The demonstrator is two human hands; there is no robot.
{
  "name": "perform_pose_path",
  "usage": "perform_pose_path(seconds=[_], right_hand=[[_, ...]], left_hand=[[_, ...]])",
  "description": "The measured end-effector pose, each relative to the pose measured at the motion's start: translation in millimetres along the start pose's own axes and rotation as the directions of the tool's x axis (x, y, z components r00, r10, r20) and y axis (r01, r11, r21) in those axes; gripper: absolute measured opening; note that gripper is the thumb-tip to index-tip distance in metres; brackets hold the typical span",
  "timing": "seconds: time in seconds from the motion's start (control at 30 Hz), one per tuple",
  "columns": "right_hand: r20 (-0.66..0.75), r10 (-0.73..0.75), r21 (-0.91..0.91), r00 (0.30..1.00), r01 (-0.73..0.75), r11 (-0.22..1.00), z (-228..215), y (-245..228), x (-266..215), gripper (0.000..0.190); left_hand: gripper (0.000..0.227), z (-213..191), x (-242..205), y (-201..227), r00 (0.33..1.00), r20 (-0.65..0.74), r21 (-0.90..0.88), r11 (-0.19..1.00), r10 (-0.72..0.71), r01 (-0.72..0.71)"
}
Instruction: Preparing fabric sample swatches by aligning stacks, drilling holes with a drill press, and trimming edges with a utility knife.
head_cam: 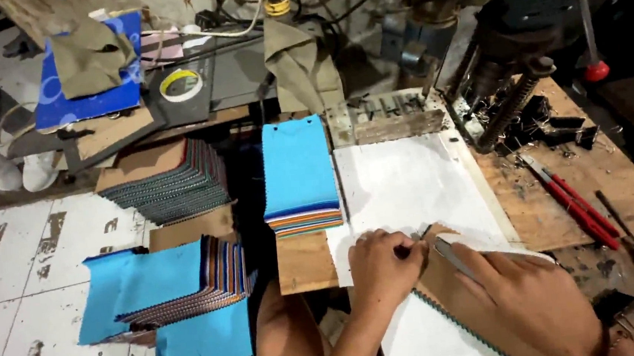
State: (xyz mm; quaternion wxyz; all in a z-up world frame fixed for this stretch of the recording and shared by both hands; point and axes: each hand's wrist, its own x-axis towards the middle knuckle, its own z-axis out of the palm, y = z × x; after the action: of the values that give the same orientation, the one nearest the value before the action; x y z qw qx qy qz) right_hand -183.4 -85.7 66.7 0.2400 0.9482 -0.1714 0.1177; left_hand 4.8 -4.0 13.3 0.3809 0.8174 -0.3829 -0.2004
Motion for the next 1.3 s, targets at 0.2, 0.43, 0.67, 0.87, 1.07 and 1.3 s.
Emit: perform_pose_path(seconds=[0.2,0.43,0.67,0.87,1.07,1.3], right_hand=[[0.047,-0.06,0.026,0.997,0.059,0.998,1,0,-3,0.053],[0.048,-0.231,-0.016,0.972,0.232,0.973,10,1,-15,0.074],[0.131,-0.194,-0.021,0.972,0.199,0.98,-4,-7,-5,0.067],[0.215,-0.201,-0.031,0.956,0.213,0.977,-9,-12,5,0.071],[0.37,0.149,0.06,0.917,-0.184,0.981,-10,-11,29,0.033],[0.648,0.143,0.131,0.748,-0.294,0.947,-8,5,52,0.035]], left_hand=[[0.026,12,1,-12,0.995,-0.074,-0.002,0.997,0.071,-0.071],[0.025,4,-3,-8,0.998,-0.022,-0.019,0.998,0.061,-0.062],[0.025,5,-3,-6,0.999,-0.003,-0.006,0.999,0.045,-0.045],[0.022,5,-3,-7,1.0,0.022,-0.007,1.0,0.02,-0.02],[0.03,9,0,-12,0.997,-0.007,0.008,0.997,0.076,-0.076],[0.028,7,0,-10,0.994,-0.044,-0.002,0.995,0.098,-0.099]])
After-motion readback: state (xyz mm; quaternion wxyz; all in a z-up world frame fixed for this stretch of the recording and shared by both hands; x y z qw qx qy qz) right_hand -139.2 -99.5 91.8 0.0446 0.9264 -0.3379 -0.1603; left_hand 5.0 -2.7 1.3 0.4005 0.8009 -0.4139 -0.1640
